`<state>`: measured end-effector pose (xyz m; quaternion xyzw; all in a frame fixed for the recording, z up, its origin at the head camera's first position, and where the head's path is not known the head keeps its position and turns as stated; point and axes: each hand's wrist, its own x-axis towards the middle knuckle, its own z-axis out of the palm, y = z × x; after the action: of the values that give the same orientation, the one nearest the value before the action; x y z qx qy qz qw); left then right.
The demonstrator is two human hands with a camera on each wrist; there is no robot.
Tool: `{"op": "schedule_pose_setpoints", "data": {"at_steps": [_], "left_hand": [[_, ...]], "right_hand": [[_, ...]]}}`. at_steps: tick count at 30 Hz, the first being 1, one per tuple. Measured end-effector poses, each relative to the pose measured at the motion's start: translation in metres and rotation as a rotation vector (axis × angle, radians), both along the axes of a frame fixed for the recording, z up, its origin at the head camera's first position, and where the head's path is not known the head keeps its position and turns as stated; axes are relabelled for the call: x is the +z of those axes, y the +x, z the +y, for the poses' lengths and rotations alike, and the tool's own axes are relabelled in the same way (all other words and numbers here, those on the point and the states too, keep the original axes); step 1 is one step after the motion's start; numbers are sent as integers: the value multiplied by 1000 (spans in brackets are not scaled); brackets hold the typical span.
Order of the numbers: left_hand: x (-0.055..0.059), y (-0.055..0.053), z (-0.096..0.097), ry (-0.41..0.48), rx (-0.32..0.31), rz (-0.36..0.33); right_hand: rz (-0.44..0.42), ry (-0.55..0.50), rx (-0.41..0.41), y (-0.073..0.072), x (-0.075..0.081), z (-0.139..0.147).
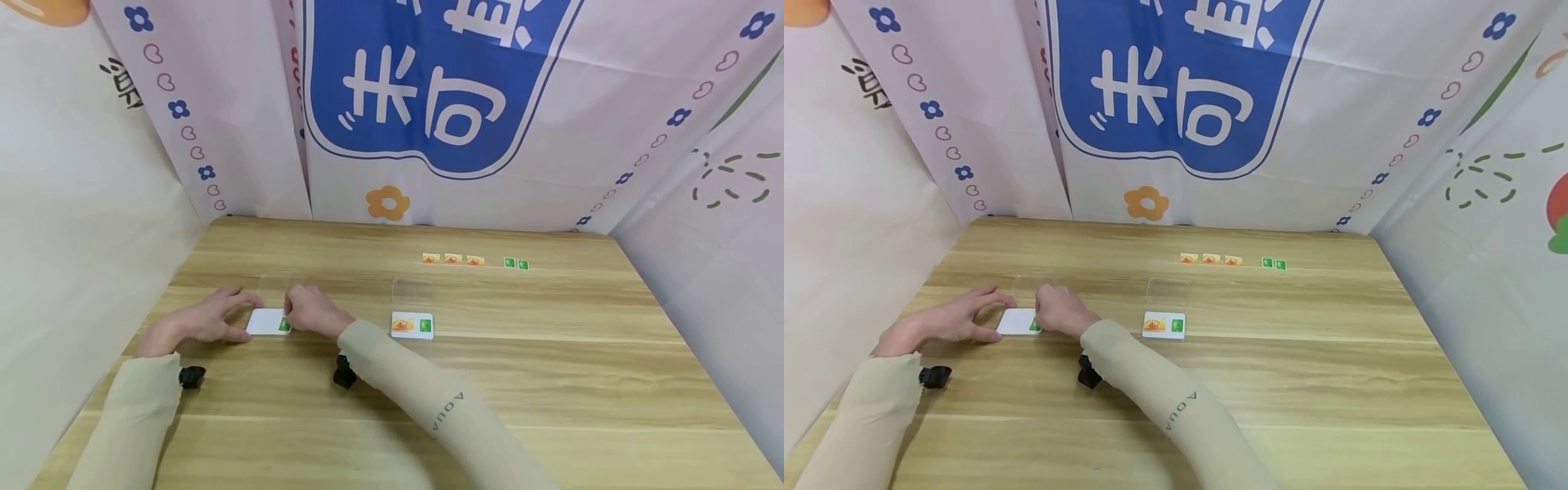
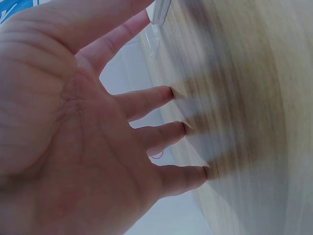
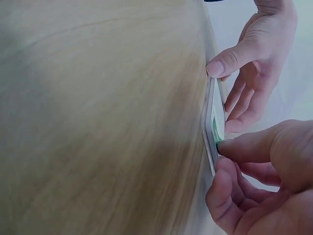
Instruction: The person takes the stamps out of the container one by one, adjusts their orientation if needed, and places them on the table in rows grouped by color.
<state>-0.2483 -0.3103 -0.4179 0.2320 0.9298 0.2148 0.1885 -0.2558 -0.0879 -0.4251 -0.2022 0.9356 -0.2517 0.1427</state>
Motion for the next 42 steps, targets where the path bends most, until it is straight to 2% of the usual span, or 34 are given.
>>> {"op": "schedule_pose_setpoints", "data": {"at_steps": [8, 16, 25, 32, 42], "left_hand": [[0, -2, 0, 1, -16, 18], [1, 1, 2, 11, 0, 13], [2, 2, 2, 10, 6, -2], [0, 2, 1, 16, 10, -12], [1, 2, 2, 8, 5, 0]], "right_hand": [[-9, -34, -24, -1, 1, 3], [-14, -76, -15, 0, 4, 6], [-108, -198, -17, 6, 13, 10], [-132, -211, -9, 9, 17, 11], [-105, -203, 4, 8, 23, 15]]}}
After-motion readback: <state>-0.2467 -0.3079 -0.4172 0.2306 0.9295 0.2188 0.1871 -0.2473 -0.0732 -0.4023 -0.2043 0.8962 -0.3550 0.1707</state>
